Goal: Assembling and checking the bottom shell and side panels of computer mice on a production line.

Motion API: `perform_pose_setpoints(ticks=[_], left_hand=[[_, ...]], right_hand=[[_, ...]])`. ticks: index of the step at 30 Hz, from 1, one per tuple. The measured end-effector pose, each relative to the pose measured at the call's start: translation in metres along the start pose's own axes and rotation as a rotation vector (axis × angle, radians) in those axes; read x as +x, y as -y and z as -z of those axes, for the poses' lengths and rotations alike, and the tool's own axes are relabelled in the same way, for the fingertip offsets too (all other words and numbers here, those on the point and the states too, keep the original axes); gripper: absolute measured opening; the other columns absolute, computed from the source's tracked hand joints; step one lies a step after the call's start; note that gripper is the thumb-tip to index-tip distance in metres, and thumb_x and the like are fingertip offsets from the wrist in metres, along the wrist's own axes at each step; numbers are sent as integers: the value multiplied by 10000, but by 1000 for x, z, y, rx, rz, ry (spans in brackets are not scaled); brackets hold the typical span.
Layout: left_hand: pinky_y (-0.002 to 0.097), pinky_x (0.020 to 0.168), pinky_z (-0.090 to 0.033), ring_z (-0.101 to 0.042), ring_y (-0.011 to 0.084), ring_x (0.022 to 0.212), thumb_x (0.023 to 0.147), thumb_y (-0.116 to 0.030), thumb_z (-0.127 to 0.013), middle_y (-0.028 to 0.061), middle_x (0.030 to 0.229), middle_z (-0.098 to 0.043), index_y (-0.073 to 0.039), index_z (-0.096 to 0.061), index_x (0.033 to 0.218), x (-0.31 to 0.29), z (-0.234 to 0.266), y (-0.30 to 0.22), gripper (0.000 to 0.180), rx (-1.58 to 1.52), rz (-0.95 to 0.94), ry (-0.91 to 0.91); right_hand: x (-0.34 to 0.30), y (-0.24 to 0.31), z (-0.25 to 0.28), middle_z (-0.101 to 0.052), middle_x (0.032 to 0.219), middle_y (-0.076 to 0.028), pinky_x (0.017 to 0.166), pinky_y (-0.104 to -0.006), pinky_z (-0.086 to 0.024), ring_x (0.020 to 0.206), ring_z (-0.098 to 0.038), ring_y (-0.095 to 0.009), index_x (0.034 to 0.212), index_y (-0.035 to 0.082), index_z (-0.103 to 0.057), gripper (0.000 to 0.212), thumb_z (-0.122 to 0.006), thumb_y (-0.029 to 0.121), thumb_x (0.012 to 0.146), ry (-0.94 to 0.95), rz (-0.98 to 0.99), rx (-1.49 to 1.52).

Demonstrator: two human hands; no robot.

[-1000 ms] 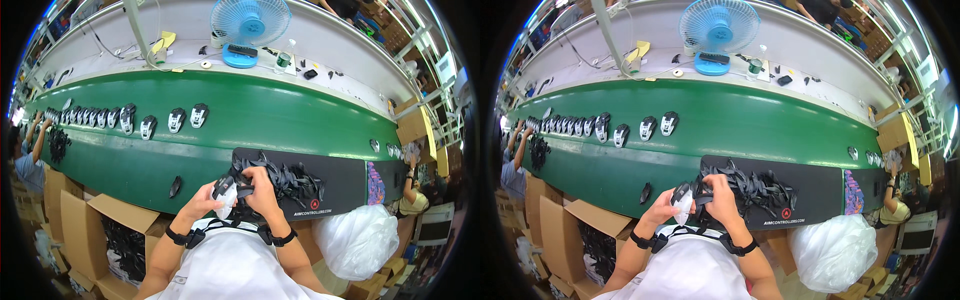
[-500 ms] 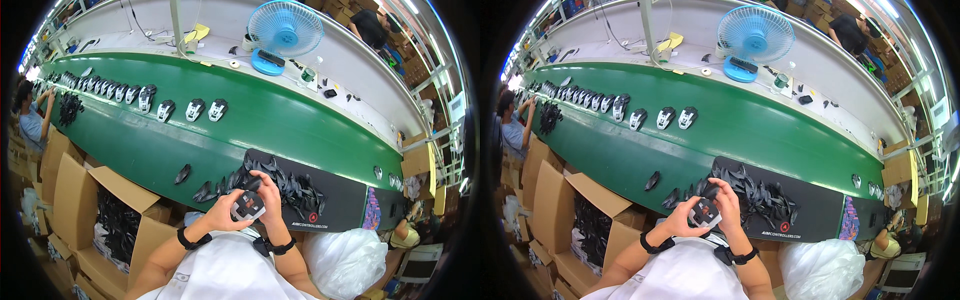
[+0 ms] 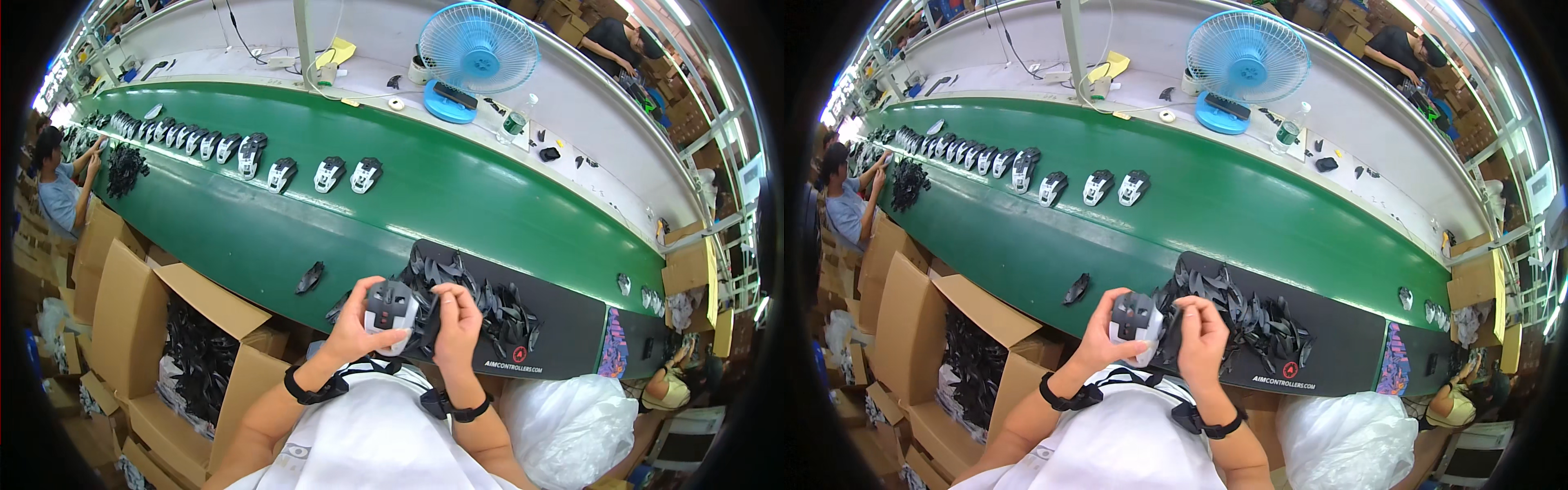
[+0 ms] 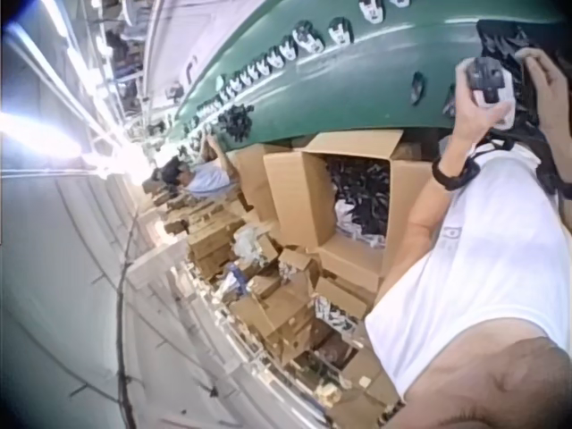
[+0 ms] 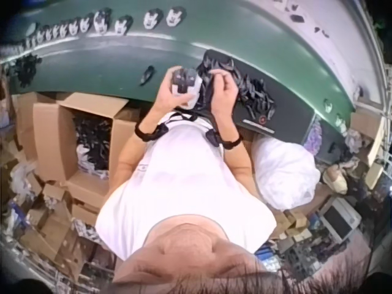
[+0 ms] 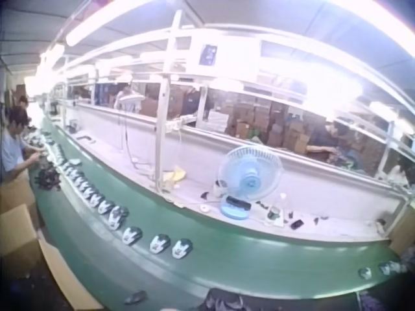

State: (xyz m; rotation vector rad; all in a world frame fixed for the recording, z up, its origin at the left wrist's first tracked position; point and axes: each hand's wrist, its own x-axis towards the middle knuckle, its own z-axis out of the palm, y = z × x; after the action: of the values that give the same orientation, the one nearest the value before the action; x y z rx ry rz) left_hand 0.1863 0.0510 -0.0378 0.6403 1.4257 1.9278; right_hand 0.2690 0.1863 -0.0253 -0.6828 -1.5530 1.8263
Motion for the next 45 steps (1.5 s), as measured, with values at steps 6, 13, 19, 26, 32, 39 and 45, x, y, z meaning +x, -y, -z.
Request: perform_pose_setpoints(ticks=[6, 13, 19, 26, 32, 39, 45], left_hand=[[238, 747, -443, -505, 91, 874, 890, -142, -574, 78, 1015, -537, -4, -342, 1232, -2, -21, 0, 436, 63, -33, -162], [335, 666, -489, -642, 278, 736, 889, -168, -529, 179, 879, -616, 37, -352, 1218, -7, -16, -16, 426, 433, -123, 16], [375, 620, -499, -646, 350, 696, 875, -162, -514, 212, 850, -604, 67, -363, 1208, -16, -33, -21, 431, 573, -297, 121], [284, 550, -413, -510, 132, 602, 931, -182, -412, 100, 734, -559, 27, -384, 1198, 0, -24, 11, 341, 367, -96, 17], [407, 557, -449, -604, 368, 604, 935, -157, -414, 195, 721, -586, 53, -336, 1194, 8, -17, 14, 342, 528, -59, 159], [415, 625, -469, -613, 390, 709, 949, -205, -413, 234, 775, -594, 20, -368, 1186, 35, -9, 37, 329, 364, 59, 132], [331, 691, -470, -604, 217, 751, 936, -292, -495, 164, 858, -613, -20, -433, 1200, 126, 25, 89, 384, 208, 40, -277]], right_hand=[[0, -22, -18, -514, 747, 12, 601, -198, -375, 668, -432, -34, 885, 4, -553, 153, -477, 123, 944, -13, 201, -250], [-16, -16, -14, -542, 776, -12, 697, -241, -411, 718, -505, -98, 905, 25, -561, 266, -400, 234, 937, 11, -475, 293], [-29, -24, 0, -490, 721, -6, 636, -241, -412, 667, -496, -101, 791, 63, -520, 244, -426, 258, 903, 46, -589, 656], [-14, -22, -18, -527, 708, -4, 627, -250, -425, 657, -522, -112, 797, 75, -548, 224, -437, 240, 899, -270, -704, 460], [-12, -52, 3, -545, 725, -11, 637, -272, -433, 675, -536, -118, 797, 70, -557, 240, -423, 243, 895, -70, -655, 300], [12, -63, 4, -568, 766, -14, 670, -279, -449, 713, -551, -126, 876, 69, -591, 239, -440, 253, 895, -186, -734, 270], [70, -102, 10, -595, 787, -34, 561, -222, -416, 637, -522, -90, 1010, 56, -567, 289, -476, 321, 941, -110, -630, 127]])
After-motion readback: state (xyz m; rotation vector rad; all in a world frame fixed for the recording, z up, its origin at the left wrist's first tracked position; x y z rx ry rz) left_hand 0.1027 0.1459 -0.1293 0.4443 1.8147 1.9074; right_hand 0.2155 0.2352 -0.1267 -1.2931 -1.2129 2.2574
